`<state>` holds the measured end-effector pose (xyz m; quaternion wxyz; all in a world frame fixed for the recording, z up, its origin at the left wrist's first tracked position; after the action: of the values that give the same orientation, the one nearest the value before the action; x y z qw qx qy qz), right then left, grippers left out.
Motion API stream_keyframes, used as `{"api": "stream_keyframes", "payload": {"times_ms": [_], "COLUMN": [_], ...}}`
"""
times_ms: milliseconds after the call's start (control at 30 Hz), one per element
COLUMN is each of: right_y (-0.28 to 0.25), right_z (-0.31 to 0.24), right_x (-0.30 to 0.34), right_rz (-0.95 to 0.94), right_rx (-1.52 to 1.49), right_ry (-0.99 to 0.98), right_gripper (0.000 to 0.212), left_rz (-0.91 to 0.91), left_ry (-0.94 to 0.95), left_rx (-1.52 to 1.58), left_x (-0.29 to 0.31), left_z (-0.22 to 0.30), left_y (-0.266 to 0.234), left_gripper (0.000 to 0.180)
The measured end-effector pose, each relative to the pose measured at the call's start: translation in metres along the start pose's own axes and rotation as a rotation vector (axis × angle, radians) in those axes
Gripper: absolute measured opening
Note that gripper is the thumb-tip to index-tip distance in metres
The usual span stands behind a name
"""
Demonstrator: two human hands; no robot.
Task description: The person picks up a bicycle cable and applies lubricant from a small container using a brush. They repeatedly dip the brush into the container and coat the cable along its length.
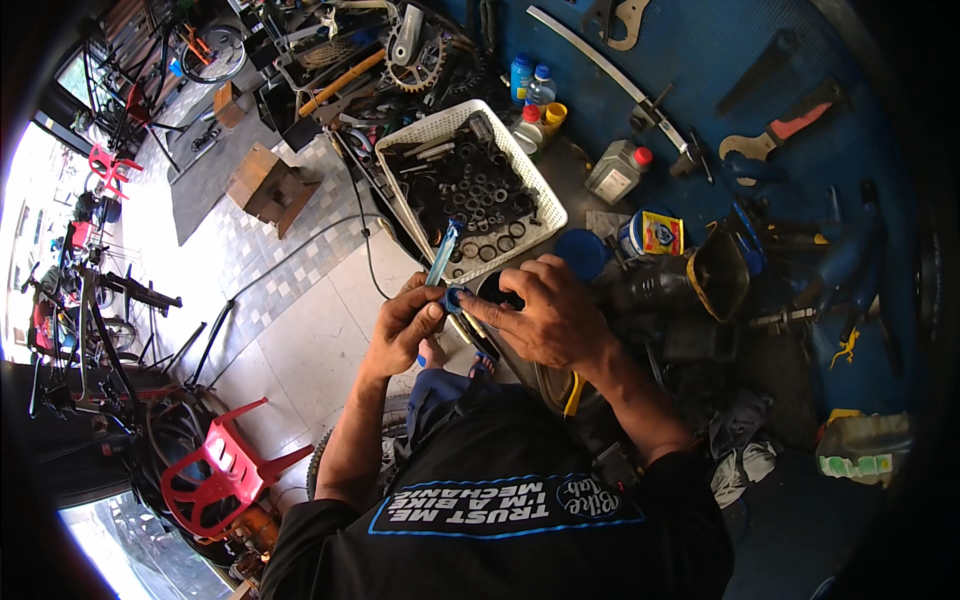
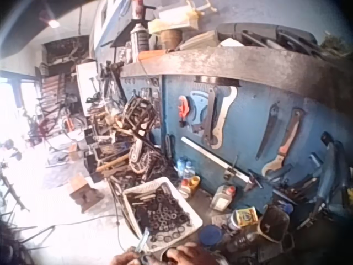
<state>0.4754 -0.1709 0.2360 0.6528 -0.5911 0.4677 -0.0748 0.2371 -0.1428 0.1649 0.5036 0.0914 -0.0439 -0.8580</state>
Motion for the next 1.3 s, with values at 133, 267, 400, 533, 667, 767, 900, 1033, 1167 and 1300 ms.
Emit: {"api": "stream_keyframes", "payload": {"times_ms": [133,267,400,533,667,767,900,1033,1167,1300], "right_y": [-0.009,-0.007,0.04,0.051,0.058,0.057,0.054,0.033,0.037,0.032], "right_z": [0.009,0.021,0.021,0.005,0.006,0.016,0.023,0.012,0.008,0.02], "right_x": [-0.001,0.003,0.028,0.019,0.027,0.032,0.04,0.016,0.013,0.022], "right_rz": [0.018,-0.007,0.056,0.05,0.079,-0.016,0.034,0.066,-0.017,0.032], "right_rx": [0.009,-0.77,-1.866,-1.979,-1.853,-1.646,-1.675,-1.635,-1.483,-1.232], "right_ry": [-0.091,0.286,0.596,0.604,0.575,0.599,0.664,0.563,0.563,0.569], "right_gripper": [0.048,0.05,0.051,0.049,0.043,0.041,0.048,0.049,0.05,0.046], "left_rz": [0.017,0.015,-0.013,0.004,0.037,0.029,0.022,0.038,0.038,0.046], "left_ry": [-0.04,-0.019,0.004,-0.025,-0.031,0.017,0.075,0.008,0.019,0.082], "left_rx": [-0.033,-0.062,-0.037,0.03,0.056,0.062,-0.048,0.001,-0.008,-0.039], "left_x": [0.001,-0.005,-0.008,-0.008,-0.01,-0.01,-0.019,-0.019,-0.021,-0.021], "left_z": [-0.002,0.006,0.002,-0.002,-0.001,-0.002,0.009,0.01,0.012,0.007], "left_y": [-0.005,-0.004,-0.001,0.003,0.006,-0.001,-0.002,0.002,0.003,-0.005], "left_gripper": [0.034,0.036,0.036,0.035,0.037,0.04,0.041,0.039,0.036,0.037]}}
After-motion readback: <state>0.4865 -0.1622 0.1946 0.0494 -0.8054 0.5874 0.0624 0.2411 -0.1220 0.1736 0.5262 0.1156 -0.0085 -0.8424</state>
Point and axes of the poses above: each hand's wrist, its own x-axis away from the middle knuckle, its own y-axis out of the palm, z = x × y, the point moved 3 cm from there along -x, towards the middle knuckle, and after that the axes turned 2 degrees about x, right-handed, at the moved point
